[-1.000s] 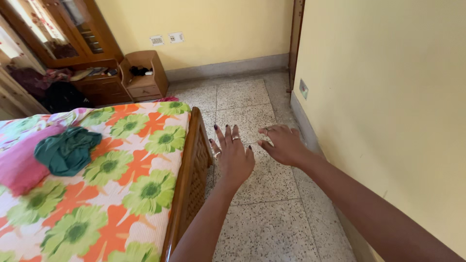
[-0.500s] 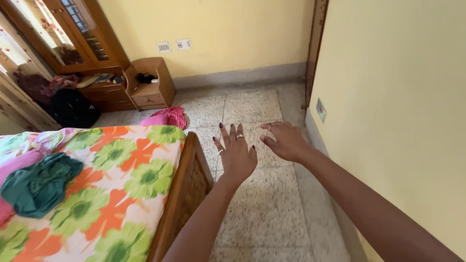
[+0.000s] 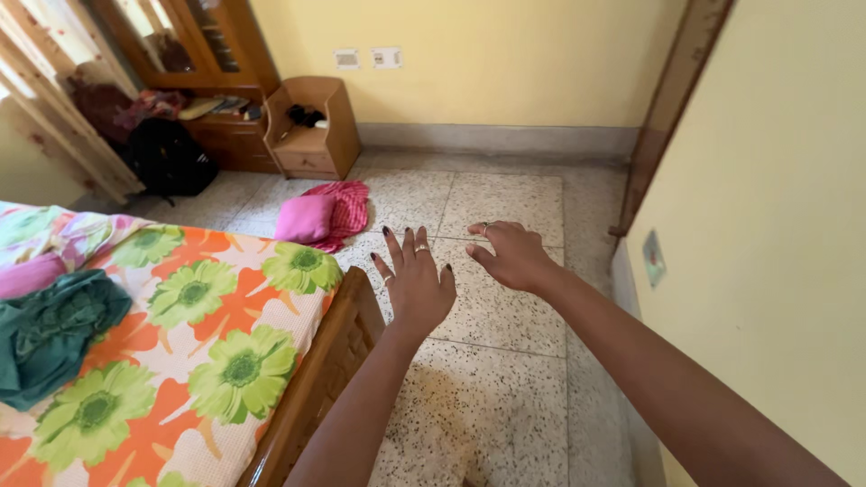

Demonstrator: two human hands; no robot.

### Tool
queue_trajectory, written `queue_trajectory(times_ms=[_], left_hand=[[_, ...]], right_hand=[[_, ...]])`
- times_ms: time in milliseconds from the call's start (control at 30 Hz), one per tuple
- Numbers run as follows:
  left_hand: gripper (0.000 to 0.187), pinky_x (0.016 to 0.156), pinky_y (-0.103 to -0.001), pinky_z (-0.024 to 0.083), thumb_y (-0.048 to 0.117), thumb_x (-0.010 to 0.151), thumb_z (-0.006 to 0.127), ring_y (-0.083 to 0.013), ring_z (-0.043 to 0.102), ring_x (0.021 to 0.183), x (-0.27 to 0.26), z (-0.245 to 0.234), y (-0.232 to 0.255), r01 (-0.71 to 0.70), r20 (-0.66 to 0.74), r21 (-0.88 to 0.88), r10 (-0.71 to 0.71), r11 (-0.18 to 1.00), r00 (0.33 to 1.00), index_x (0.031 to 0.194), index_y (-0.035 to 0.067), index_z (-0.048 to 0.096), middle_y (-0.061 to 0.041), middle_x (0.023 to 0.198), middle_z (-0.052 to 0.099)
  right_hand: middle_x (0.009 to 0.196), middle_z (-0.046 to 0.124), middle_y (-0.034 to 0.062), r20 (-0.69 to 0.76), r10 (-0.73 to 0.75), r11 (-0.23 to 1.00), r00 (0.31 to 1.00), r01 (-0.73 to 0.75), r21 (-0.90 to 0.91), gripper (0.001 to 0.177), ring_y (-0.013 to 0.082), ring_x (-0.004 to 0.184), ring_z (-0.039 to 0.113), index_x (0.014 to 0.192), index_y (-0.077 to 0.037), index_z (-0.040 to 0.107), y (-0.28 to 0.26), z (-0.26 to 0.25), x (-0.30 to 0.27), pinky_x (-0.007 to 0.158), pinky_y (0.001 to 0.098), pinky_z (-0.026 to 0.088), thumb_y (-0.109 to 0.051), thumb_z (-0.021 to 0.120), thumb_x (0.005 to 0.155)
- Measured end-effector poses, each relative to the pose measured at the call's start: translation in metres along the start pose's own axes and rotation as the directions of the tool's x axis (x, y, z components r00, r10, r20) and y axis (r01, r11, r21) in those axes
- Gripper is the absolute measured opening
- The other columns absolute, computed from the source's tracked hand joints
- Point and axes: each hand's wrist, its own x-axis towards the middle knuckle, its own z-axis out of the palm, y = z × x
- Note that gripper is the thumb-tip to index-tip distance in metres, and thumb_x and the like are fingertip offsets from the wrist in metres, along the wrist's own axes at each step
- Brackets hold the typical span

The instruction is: The person removes covers from two pillows and replaces them with new covers by hand on a bed.

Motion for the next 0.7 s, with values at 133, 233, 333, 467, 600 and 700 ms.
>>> queue_trajectory(times_ms=[133,233,333,467,600,700], left_hand=[[0.078,0.119,-0.071,-0.001,0.027,0.088,0.063,-0.0479,0.001,0.154,0.057,0.025,-0.021,0.035,-0.04,-0.017,-0.036,0.999,0.999,0.152,-0.004,0.03,-0.026,0.161,0.026],[0.076,0.118,-0.071,-0.001,0.027,0.089,0.062,-0.0482,0.0,0.155,0.114,0.039,-0.033,0.038,-0.06,0.001,-0.038,0.999,0.997,0.151,-0.005,0.031,-0.027,0.161,0.027],[0.077,0.117,-0.072,-0.002,0.026,0.089,0.062,-0.0488,-0.001,0.153,0.165,0.051,-0.043,0.041,-0.078,-0.007,-0.042,0.999,0.996,0.151,-0.006,0.03,-0.029,0.16,0.027],[0.075,0.117,-0.073,0.0,0.028,0.092,0.061,-0.0473,0.001,0.155,0.219,0.059,-0.055,0.064,-0.118,-0.077,-0.073,0.995,0.99,0.153,-0.004,0.031,-0.027,0.16,0.03],[0.076,0.115,-0.075,-0.003,0.027,0.089,0.062,-0.0472,0.002,0.154,0.262,0.065,-0.071,0.127,-0.111,-0.046,-0.132,0.991,0.985,0.153,-0.001,0.031,-0.024,0.161,0.029],[0.077,0.114,-0.077,-0.003,0.027,0.089,0.062,-0.0471,0.007,0.154,0.288,0.071,-0.096,0.164,-0.152,-0.035,-0.167,0.986,0.974,0.153,-0.001,0.031,-0.023,0.161,0.031]], right_hand=[[0.141,0.061,0.0082,0.039,-0.049,0.998,0.998,0.05,-0.024,0.053,0.0313,0.139,0.048,0.142,-0.019,0.057,0.011,0.009,0.067,0.112,0.0551,0.038,-0.051,0.051,0.1],[0.141,0.06,0.0087,0.073,-0.075,0.996,0.995,0.077,-0.037,0.053,0.0312,0.137,0.05,0.142,-0.02,0.057,0.021,0.004,0.123,0.11,0.0546,0.04,-0.05,0.051,0.1],[0.14,0.059,0.0102,0.083,-0.123,0.989,0.989,0.129,-0.075,0.051,0.0327,0.137,0.046,0.142,-0.019,0.057,0.029,0.004,0.174,0.108,0.0582,0.036,-0.048,0.053,0.099],[0.134,0.065,0.0095,0.055,-0.172,0.984,0.984,0.173,-0.028,0.051,0.0312,0.135,0.052,0.141,-0.02,0.059,0.039,0.006,0.235,0.11,0.0527,0.042,-0.047,0.053,0.099],[0.138,0.062,0.009,0.029,-0.231,0.972,0.973,0.232,-0.039,0.048,0.033,0.136,0.05,0.138,-0.02,0.06,0.047,0.021,0.293,0.107,0.0551,0.04,-0.047,0.055,0.099],[0.139,0.062,0.0085,0.036,-0.259,0.965,0.965,0.26,-0.013,0.05,0.0335,0.135,0.05,0.138,-0.021,0.06,0.049,0.036,0.343,0.108,0.054,0.041,-0.05,0.054,0.098]])
